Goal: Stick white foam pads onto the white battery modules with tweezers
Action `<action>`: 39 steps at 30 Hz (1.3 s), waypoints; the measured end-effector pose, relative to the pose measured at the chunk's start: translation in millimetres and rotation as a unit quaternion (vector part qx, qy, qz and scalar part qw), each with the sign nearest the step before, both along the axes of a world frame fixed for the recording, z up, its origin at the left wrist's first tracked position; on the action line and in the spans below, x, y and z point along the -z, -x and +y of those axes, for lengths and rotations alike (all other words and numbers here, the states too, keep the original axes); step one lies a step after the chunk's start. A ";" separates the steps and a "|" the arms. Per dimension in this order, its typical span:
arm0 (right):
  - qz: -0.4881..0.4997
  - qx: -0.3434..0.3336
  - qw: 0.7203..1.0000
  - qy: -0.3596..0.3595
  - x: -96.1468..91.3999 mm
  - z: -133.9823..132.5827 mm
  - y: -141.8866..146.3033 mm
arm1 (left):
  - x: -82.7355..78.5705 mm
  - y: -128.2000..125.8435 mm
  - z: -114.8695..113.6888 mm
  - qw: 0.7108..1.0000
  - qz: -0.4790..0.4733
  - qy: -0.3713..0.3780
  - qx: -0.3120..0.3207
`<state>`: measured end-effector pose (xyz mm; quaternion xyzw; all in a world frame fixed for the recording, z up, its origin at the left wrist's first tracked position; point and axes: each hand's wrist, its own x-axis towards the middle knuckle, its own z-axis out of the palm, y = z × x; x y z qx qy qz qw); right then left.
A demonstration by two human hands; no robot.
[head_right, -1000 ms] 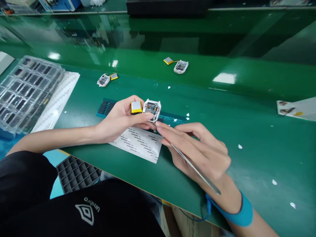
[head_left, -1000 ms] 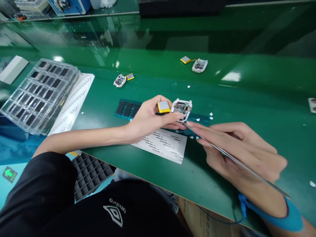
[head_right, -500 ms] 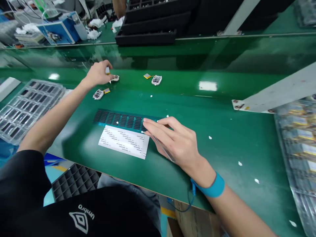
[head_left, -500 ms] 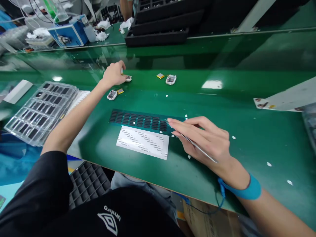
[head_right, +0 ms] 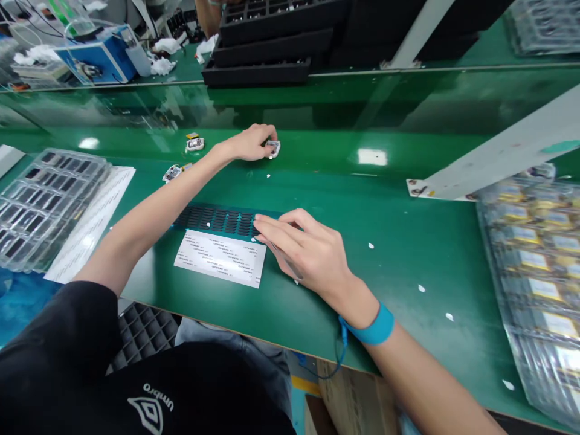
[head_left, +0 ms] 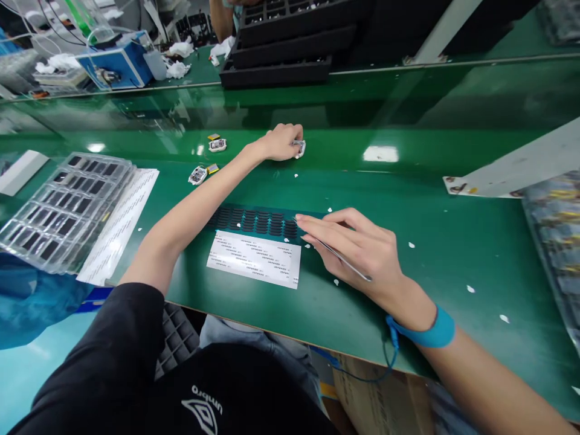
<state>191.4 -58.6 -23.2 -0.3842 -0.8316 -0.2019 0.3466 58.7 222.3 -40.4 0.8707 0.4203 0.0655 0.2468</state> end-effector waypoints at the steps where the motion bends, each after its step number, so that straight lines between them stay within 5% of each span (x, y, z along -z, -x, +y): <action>1: -0.001 0.004 1.000 -0.004 0.0 0.4 0.4 | -0.7 3.0 1.5 1.000 -0.004 0.000 -0.003; 4: -0.006 0.017 1.000 0.000 -0.7 0.8 1.6 | -9.9 16.7 -12.8 0.998 -0.059 -0.012 0.000; 7: 0.016 0.033 0.999 0.020 -2.1 -0.3 2.4 | -24.7 32.6 -58.1 0.976 -0.214 0.035 0.026; 11: 0.074 0.051 0.994 0.054 -4.0 -2.4 6.2 | -45.1 53.4 -143.0 0.873 -0.391 0.291 0.009; 14: 0.096 0.062 0.992 0.054 -6.3 -4.1 11.6 | -53.3 63.2 -190.0 0.816 -0.415 0.403 -0.017; 21: 0.114 0.078 0.989 0.045 -10.9 -7.3 18.1 | -49.6 66.2 -220.2 0.762 -0.444 0.471 -0.022; 28: 0.095 0.078 0.991 0.059 -9.9 -7.9 16.6 | -47.8 68.6 -229.4 0.785 -0.462 0.409 -0.058; 35: 0.058 0.052 0.992 0.099 -12.3 -7.9 16.8 | -37.4 68.2 -234.1 0.841 -0.423 0.334 -0.046; 39: 0.063 0.040 0.991 0.112 -12.4 -8.2 16.3 | -35.2 68.1 -235.7 0.839 -0.420 0.340 -0.057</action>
